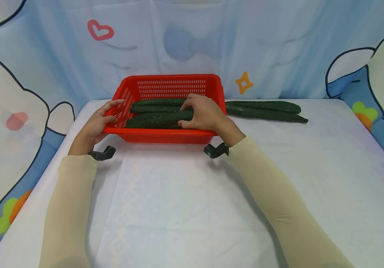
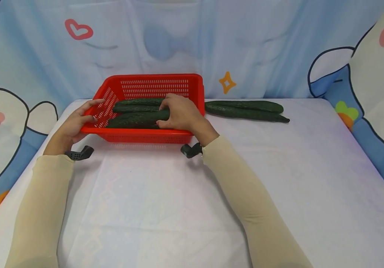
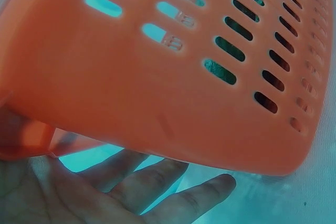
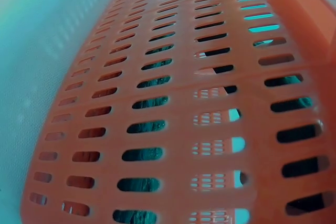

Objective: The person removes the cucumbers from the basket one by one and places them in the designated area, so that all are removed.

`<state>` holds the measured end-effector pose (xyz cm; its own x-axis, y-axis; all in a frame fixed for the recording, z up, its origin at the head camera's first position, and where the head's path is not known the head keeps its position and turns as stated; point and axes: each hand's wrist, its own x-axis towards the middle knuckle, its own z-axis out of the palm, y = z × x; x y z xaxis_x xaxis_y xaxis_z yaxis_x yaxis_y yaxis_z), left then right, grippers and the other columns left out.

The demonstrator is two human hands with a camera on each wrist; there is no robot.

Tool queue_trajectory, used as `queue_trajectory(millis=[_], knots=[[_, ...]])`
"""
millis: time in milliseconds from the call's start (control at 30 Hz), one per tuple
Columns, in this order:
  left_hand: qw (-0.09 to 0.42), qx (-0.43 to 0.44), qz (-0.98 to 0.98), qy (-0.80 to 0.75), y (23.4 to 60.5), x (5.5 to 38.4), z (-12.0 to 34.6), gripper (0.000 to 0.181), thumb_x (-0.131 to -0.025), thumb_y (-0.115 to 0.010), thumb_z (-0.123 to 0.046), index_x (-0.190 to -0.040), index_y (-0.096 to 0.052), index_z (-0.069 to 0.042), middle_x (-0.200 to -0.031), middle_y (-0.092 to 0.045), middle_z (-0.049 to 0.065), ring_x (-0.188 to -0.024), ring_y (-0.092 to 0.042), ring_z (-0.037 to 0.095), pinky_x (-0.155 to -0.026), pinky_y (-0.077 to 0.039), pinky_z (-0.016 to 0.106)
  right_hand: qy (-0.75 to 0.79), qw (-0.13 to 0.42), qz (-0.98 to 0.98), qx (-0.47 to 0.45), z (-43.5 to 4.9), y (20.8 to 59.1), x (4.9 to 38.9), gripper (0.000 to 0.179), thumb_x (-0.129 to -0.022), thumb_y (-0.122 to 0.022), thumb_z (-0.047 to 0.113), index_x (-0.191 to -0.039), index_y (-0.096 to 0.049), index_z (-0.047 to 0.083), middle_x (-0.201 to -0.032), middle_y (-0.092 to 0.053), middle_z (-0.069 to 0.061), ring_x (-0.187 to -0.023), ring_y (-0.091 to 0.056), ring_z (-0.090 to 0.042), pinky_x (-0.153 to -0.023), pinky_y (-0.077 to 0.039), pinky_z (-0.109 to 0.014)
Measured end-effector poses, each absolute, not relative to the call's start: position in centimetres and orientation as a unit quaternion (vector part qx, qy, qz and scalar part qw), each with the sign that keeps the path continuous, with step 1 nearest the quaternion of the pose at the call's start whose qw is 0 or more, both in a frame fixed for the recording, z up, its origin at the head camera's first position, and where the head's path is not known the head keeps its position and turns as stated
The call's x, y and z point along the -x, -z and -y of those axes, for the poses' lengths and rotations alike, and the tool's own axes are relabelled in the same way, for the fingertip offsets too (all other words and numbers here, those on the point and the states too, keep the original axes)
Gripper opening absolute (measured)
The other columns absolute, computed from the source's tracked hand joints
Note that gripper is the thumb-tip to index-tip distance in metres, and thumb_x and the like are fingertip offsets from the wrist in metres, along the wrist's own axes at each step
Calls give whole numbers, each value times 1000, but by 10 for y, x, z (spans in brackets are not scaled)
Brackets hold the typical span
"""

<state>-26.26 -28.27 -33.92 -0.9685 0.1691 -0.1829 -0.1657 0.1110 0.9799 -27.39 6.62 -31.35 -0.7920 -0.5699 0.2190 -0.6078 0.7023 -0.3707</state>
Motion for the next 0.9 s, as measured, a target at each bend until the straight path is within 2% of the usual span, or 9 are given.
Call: queue_trajectory(millis=[400,900], knots=[[128,-6,-735,-666,339,265,283,59,-98,-41,0,-145,-42,-35,-158,-19,8,-135,-31,30,-75,-59,22,-264,58,908,-321,-66,312,270,40,-81,-78,36,-112,-67,13,-114,-66,-3,-106,-60,-19,-97,-50,-39],[128,-5,-730,-671,339,264,284,59,-98,-42,0,-145,-42,-35,-159,-19,7,-138,-28,31,-76,-59,22,-310,154,861,-374,-78,317,255,31,-79,-80,28,-104,-69,13,-103,-65,-2,-95,-61,-15,-87,-53,-35]])
